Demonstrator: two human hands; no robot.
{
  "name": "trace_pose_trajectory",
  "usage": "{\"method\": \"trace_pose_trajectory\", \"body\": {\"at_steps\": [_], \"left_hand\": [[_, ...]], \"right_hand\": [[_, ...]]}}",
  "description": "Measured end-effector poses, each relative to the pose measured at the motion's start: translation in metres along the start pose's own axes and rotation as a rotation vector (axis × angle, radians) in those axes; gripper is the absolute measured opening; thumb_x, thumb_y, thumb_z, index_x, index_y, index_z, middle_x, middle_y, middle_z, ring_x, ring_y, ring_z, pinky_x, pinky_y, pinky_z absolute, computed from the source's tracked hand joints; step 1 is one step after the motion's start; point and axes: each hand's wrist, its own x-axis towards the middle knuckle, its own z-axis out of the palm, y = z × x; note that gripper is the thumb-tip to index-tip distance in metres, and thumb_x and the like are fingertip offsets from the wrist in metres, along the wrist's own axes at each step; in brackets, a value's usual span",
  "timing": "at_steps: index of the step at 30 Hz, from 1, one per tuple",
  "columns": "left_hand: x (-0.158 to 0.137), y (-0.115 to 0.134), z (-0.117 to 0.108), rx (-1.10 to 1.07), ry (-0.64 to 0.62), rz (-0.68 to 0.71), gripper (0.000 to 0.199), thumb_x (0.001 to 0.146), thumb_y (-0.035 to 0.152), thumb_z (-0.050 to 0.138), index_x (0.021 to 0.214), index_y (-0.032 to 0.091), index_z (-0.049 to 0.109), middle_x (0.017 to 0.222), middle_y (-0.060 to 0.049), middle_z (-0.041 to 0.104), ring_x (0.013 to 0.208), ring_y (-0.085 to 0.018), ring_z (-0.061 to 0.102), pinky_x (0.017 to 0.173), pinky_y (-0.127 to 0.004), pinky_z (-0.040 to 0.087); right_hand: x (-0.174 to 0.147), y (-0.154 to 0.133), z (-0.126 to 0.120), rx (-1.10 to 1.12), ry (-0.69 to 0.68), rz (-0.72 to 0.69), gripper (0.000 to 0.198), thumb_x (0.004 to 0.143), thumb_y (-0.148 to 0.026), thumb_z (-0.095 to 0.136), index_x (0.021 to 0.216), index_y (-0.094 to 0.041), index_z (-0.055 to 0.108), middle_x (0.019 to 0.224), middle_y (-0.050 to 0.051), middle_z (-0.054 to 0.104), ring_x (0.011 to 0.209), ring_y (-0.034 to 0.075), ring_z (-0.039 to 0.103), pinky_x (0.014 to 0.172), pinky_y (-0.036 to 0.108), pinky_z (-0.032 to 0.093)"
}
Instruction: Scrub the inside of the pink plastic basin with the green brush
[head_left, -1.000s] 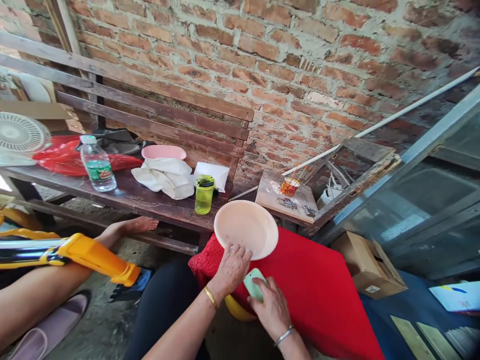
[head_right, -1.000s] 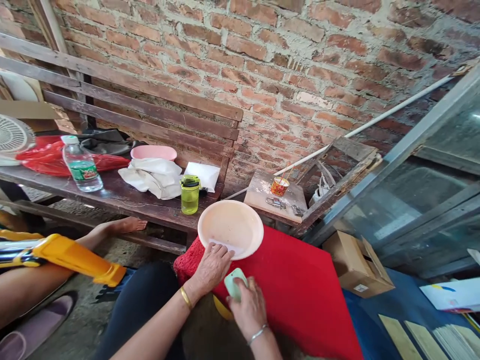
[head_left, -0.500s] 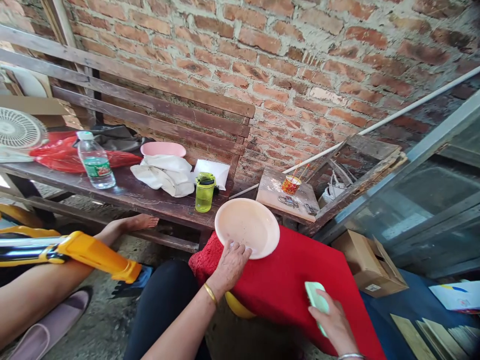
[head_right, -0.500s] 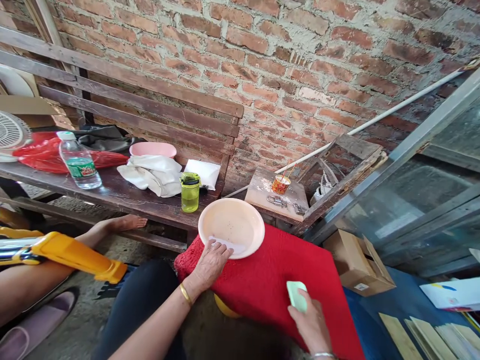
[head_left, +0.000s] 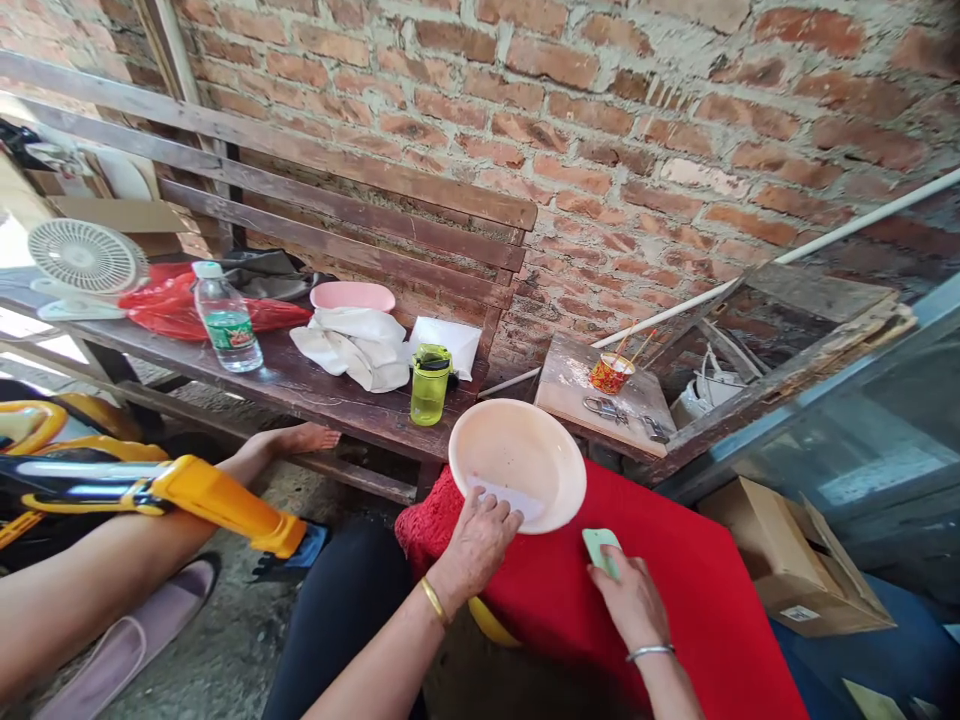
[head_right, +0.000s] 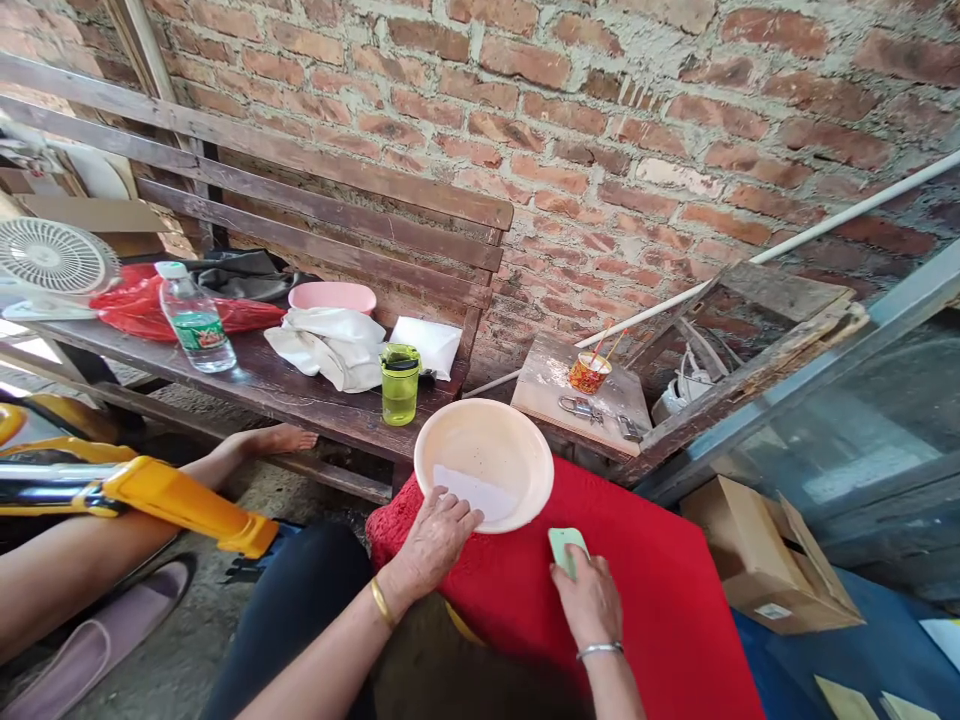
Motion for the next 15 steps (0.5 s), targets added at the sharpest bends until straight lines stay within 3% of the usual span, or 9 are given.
{"method": "trace_pose_trajectory", "body": {"at_steps": [2,7,9,11,15], "left_hand": [[0.000,0.000,-0.001,-0.001,0.002,0.003,0.025,0.091,0.006,0.049,0.104,0.023,0.061,0.089,-0.003,0.063,0.092,-0.024,0.055,0.106,-0.049,0.033],[-0.002,0.000,0.003,0.001,0.034,0.008,0.026,0.092,0.008,0.050,0.110,0.024,0.061,0.091,-0.003,0.063,0.093,-0.024,0.054,0.107,-0.049,0.032],[-0.002,0.000,0.006,0.001,0.046,0.007,0.029,0.090,0.007,0.051,0.111,0.024,0.061,0.092,-0.003,0.064,0.094,-0.024,0.055,0.107,-0.049,0.031],[-0.003,-0.001,0.009,-0.001,0.050,0.000,0.031,0.090,0.006,0.051,0.112,0.024,0.061,0.093,-0.003,0.064,0.095,-0.024,0.055,0.107,-0.050,0.031],[-0.003,0.001,0.008,-0.015,0.026,-0.014,0.026,0.091,0.008,0.052,0.108,0.023,0.063,0.092,-0.003,0.063,0.095,-0.024,0.055,0.107,-0.050,0.031]], "right_hand": [[-0.004,-0.001,0.000,0.012,0.005,0.038,0.043,0.094,-0.042,0.048,0.129,-0.023,0.063,0.109,0.010,0.065,0.103,0.024,0.065,0.085,0.032,0.049],[-0.012,-0.050,0.018,0.105,0.010,-0.095,0.039,0.090,-0.040,0.054,0.124,-0.025,0.065,0.110,0.008,0.065,0.102,0.023,0.065,0.083,0.031,0.049],[-0.005,-0.046,0.022,0.095,0.042,-0.118,0.040,0.089,-0.039,0.054,0.125,-0.027,0.065,0.112,0.008,0.064,0.100,0.023,0.065,0.084,0.031,0.049],[0.003,-0.013,0.021,0.084,0.068,-0.068,0.042,0.088,-0.040,0.052,0.125,-0.027,0.066,0.112,0.007,0.064,0.098,0.022,0.065,0.085,0.032,0.049],[0.008,0.105,0.009,0.178,0.203,0.231,0.055,0.084,-0.056,0.046,0.123,-0.024,0.068,0.095,0.011,0.066,0.090,0.029,0.067,0.079,0.041,0.053]]}}
